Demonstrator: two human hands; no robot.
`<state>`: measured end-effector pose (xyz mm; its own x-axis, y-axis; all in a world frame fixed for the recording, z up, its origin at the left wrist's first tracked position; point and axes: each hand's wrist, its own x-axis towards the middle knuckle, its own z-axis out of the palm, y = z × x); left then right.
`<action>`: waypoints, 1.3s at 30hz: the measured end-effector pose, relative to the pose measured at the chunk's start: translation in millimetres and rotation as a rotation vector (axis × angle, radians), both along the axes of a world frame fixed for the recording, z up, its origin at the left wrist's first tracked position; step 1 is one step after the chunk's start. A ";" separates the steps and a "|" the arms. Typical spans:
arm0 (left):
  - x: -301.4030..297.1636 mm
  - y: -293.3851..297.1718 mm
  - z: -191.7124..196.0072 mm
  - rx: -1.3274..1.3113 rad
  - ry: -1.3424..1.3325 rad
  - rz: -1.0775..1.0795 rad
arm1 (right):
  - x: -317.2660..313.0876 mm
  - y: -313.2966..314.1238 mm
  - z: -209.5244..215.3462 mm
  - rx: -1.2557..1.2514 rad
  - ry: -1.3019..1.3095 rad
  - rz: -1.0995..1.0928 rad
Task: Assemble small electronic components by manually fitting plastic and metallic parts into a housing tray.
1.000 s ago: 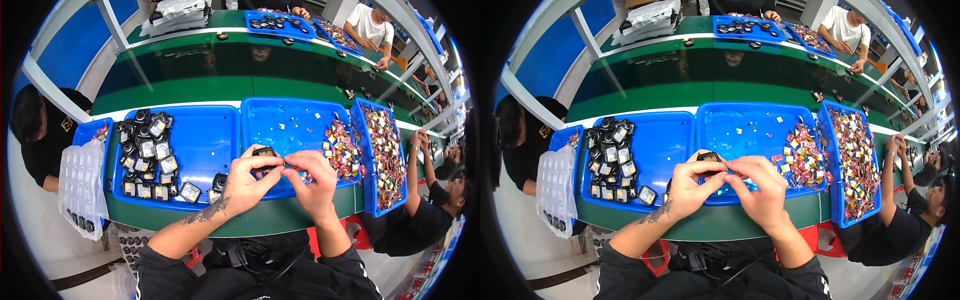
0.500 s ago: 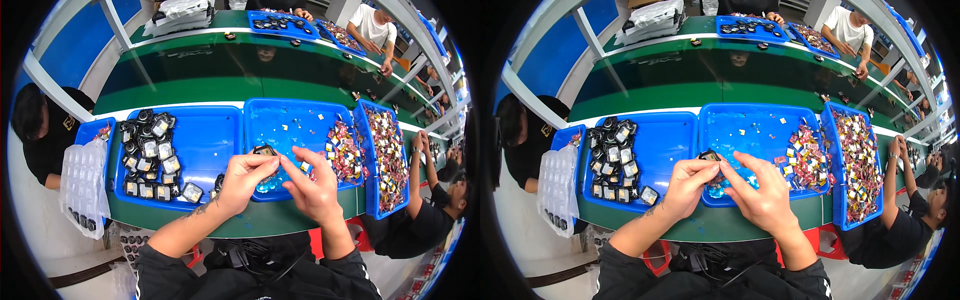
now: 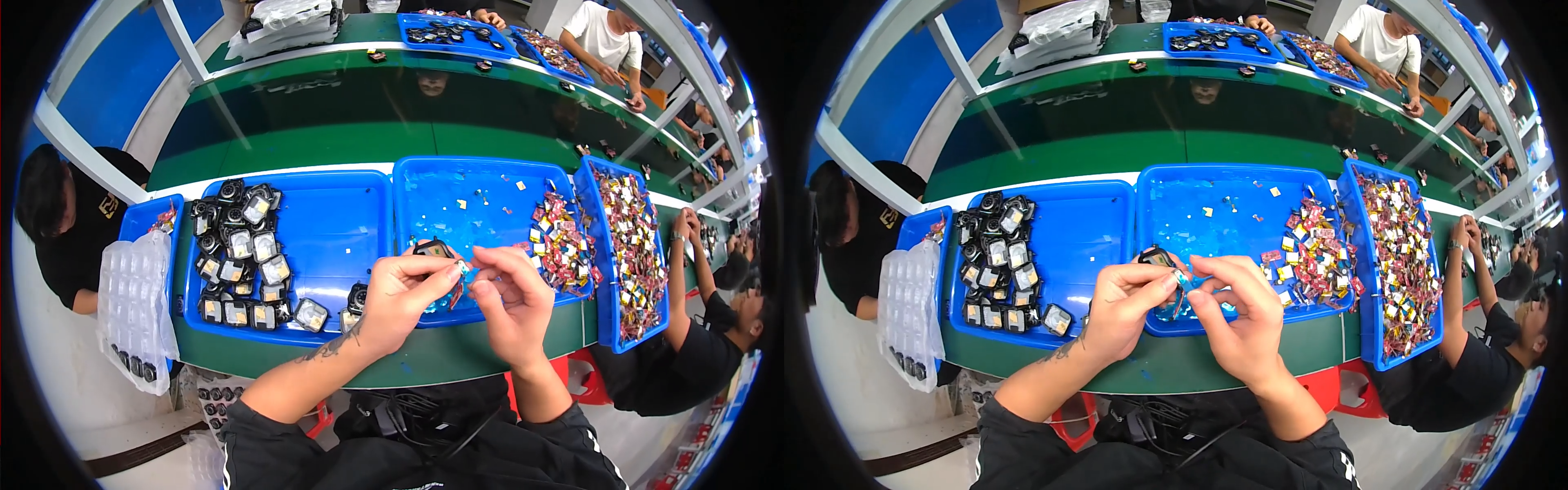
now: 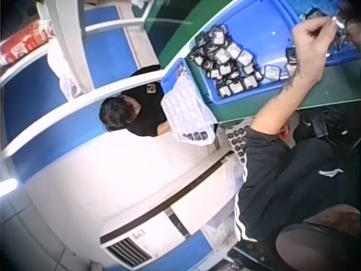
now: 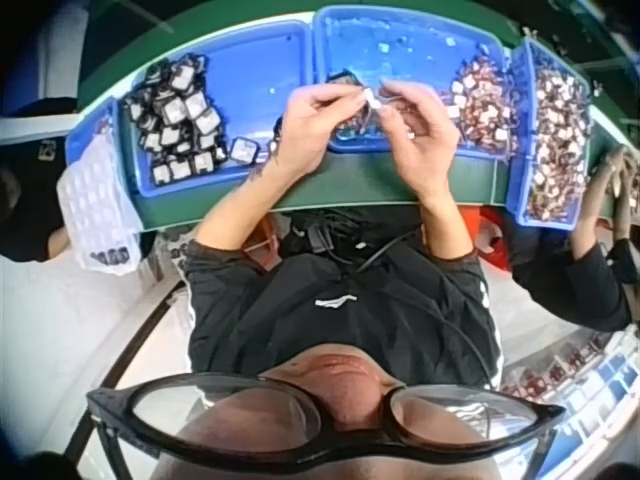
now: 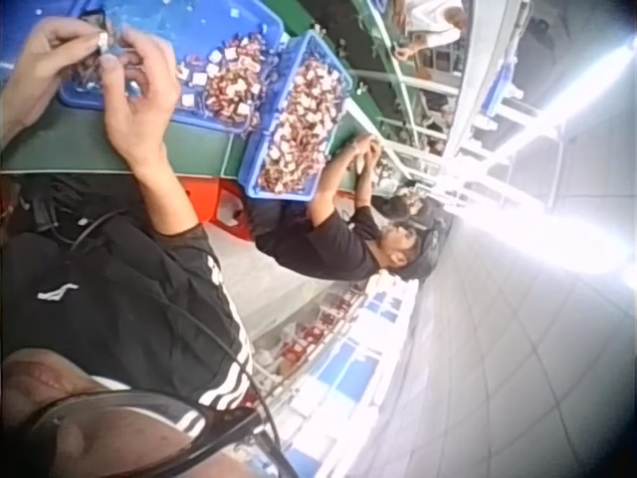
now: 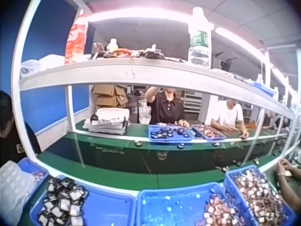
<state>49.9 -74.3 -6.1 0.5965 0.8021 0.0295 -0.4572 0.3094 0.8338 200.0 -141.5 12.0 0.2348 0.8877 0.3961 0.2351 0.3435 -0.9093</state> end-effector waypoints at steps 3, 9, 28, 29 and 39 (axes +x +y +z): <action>2.0 -2.4 -0.8 0.117 0.068 0.122 | -2.8 -3.4 4.7 -0.109 0.128 -0.001; 1.0 -2.1 -2.8 0.261 0.105 0.180 | -2.7 -4.0 8.1 -0.178 0.262 0.040; -4.0 1.6 4.1 0.473 0.357 0.271 | 8.6 2.5 28.3 -0.297 -0.176 0.055; -3.8 2.1 2.4 0.478 0.356 0.295 | 9.5 2.1 27.9 -0.298 -0.177 0.057; -2.8 4.7 -1.3 0.408 0.329 0.301 | 4.8 4.4 20.1 -0.304 -0.163 0.058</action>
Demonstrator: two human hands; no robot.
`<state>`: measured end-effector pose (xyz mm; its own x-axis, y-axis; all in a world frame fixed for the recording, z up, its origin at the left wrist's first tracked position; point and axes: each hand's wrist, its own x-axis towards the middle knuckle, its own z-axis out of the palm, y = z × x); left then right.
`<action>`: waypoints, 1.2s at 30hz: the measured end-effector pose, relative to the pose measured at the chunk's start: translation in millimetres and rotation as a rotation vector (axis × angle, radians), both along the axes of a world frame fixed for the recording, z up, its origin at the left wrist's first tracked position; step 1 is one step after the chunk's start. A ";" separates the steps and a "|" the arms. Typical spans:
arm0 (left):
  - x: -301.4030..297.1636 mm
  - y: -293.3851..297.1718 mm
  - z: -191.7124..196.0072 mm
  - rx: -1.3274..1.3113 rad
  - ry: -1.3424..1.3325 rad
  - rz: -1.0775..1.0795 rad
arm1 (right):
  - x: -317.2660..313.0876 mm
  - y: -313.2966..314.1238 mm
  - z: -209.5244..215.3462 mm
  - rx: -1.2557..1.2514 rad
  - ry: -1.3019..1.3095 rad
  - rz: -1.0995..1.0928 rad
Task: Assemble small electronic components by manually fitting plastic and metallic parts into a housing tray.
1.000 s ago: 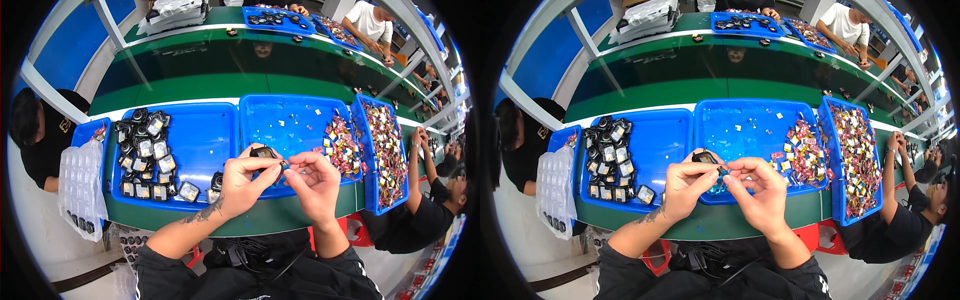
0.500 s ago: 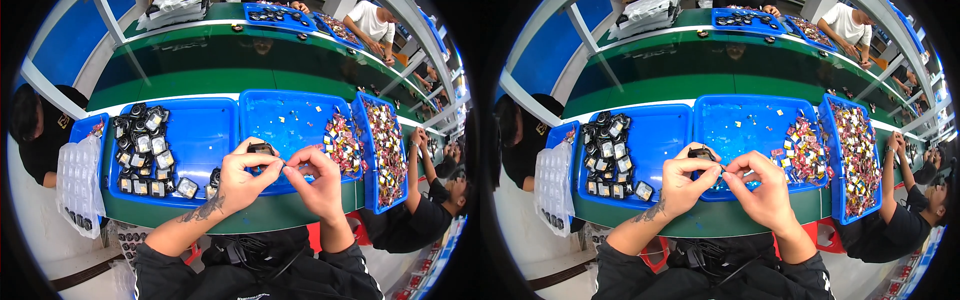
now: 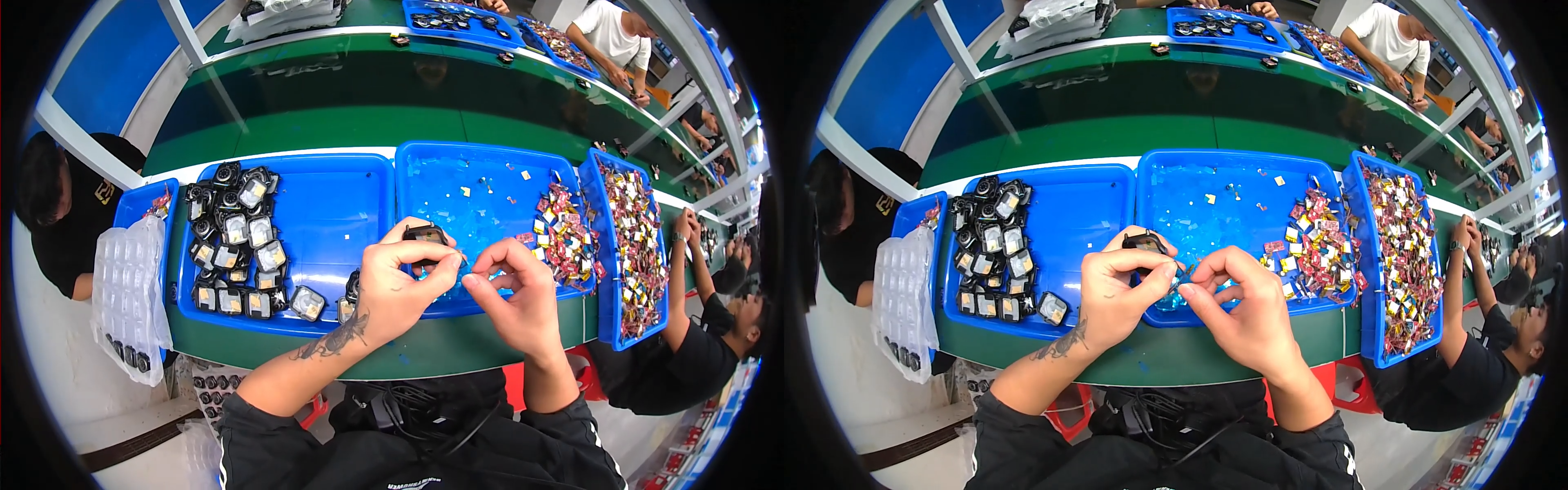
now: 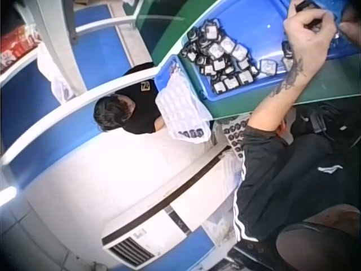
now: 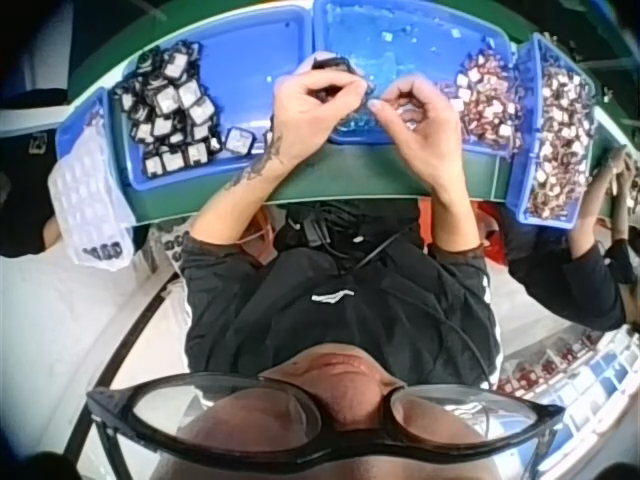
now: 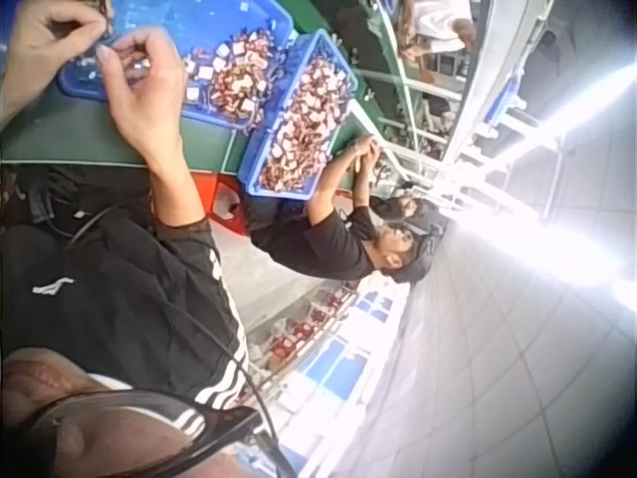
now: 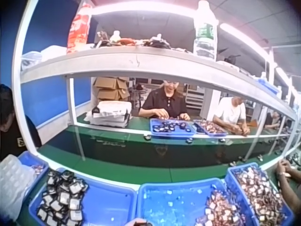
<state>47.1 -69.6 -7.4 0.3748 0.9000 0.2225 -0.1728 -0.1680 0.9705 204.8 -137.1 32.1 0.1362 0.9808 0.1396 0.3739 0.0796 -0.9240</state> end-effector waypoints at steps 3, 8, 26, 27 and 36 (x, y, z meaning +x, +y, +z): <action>0.2 -0.1 -1.0 0.002 0.001 -0.006 | 1.6 1.0 -0.9 -0.034 0.062 -0.004; 0.1 0.5 -0.9 0.009 -0.044 -0.051 | 2.6 1.4 -5.8 0.025 0.069 0.014; 3.2 1.3 -0.9 -0.162 -0.050 -0.011 | 0.2 9.0 -6.0 0.412 -0.420 0.054; 3.6 1.1 -2.6 -0.164 -0.050 -0.006 | 0.3 10.0 -8.4 0.536 -0.580 0.085; -1.5 2.3 2.3 -0.338 -0.040 -0.109 | 5.2 6.1 -21.9 0.437 -0.321 0.123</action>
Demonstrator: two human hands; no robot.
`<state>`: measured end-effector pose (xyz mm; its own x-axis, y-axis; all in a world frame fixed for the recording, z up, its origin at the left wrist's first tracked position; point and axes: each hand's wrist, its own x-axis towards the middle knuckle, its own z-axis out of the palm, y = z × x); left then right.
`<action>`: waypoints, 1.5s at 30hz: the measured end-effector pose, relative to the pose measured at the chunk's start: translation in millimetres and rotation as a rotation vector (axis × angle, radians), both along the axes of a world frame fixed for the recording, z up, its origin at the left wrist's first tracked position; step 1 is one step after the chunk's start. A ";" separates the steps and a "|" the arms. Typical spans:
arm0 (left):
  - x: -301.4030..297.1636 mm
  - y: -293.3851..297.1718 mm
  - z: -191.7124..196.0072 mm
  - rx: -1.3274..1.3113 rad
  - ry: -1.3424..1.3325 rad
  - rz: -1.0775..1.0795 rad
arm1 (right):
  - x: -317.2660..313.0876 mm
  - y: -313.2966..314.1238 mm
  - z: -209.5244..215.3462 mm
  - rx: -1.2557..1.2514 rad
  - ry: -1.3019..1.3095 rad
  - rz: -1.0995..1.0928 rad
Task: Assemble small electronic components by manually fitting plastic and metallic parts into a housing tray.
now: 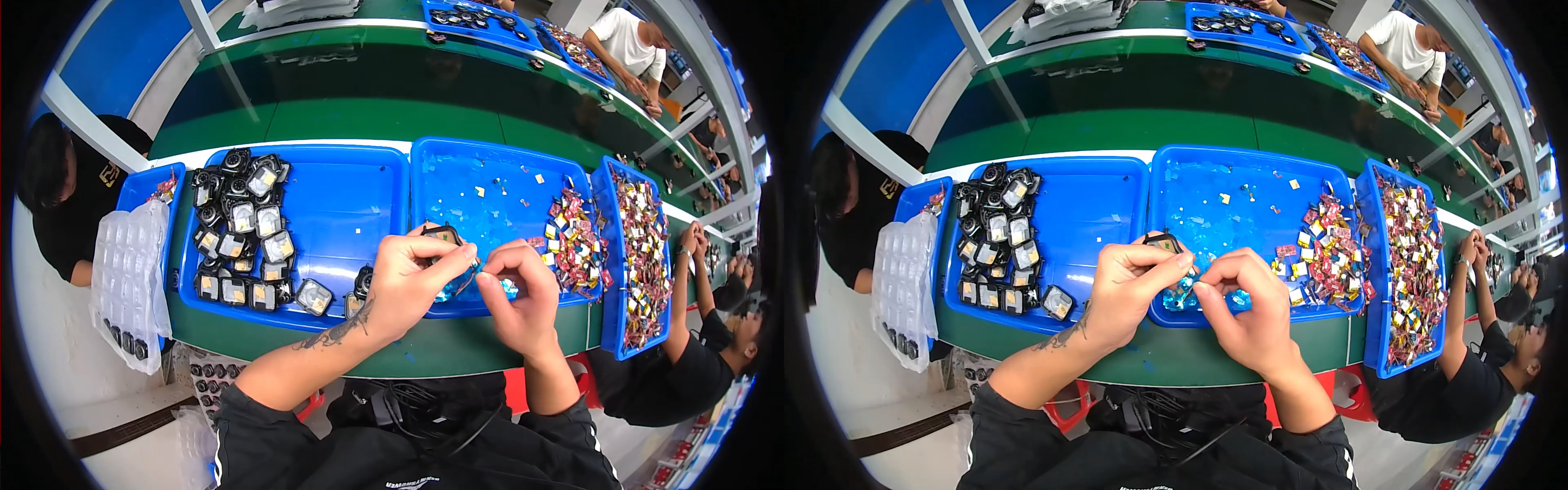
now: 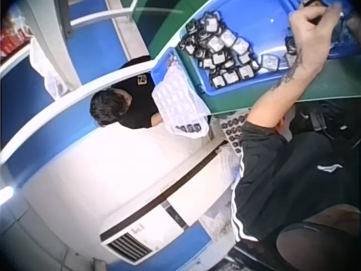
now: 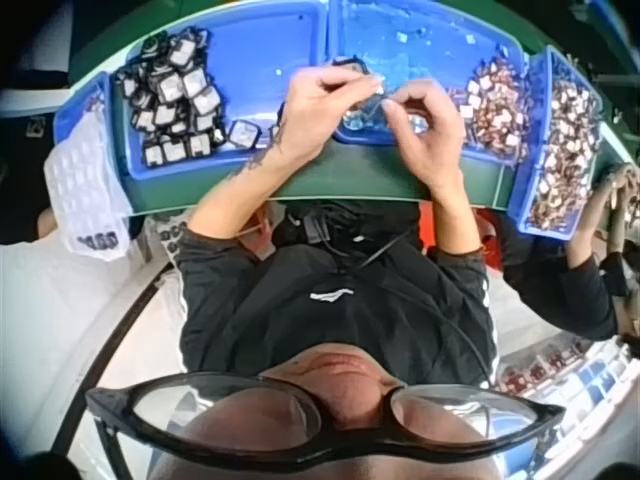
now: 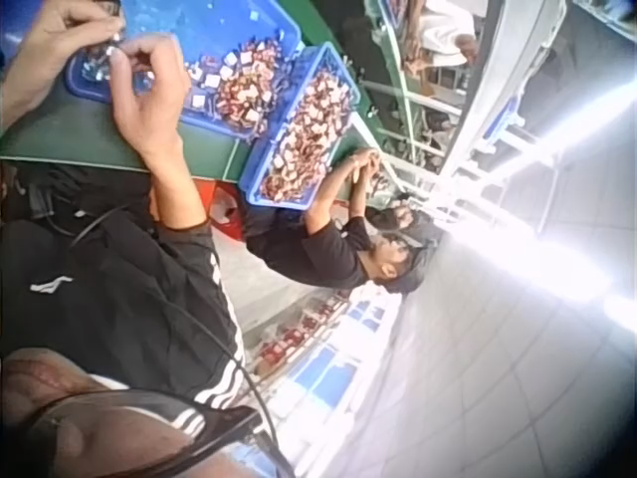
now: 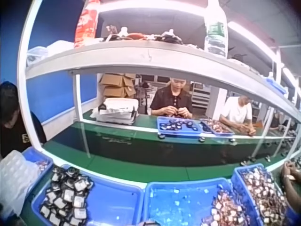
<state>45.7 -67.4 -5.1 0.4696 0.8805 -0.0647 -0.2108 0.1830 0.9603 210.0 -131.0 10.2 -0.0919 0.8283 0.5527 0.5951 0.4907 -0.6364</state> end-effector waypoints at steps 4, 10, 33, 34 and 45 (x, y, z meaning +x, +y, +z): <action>2.7 1.0 5.3 0.184 -0.013 0.064 | 1.9 -4.6 -0.6 -0.266 0.532 -0.020; 1.9 -0.2 6.9 0.297 0.022 0.055 | 5.5 7.7 30.0 -0.043 -0.041 0.073; 3.6 1.5 1.6 0.206 0.031 -0.021 | 26.3 -8.0 16.1 -0.443 0.293 -0.135; 3.5 2.5 2.0 0.240 0.042 -0.033 | 18.6 -5.9 18.2 -0.461 0.396 -0.079; 3.3 -3.2 2.2 0.259 0.004 -0.095 | 11.6 -3.5 18.4 -0.561 0.640 0.085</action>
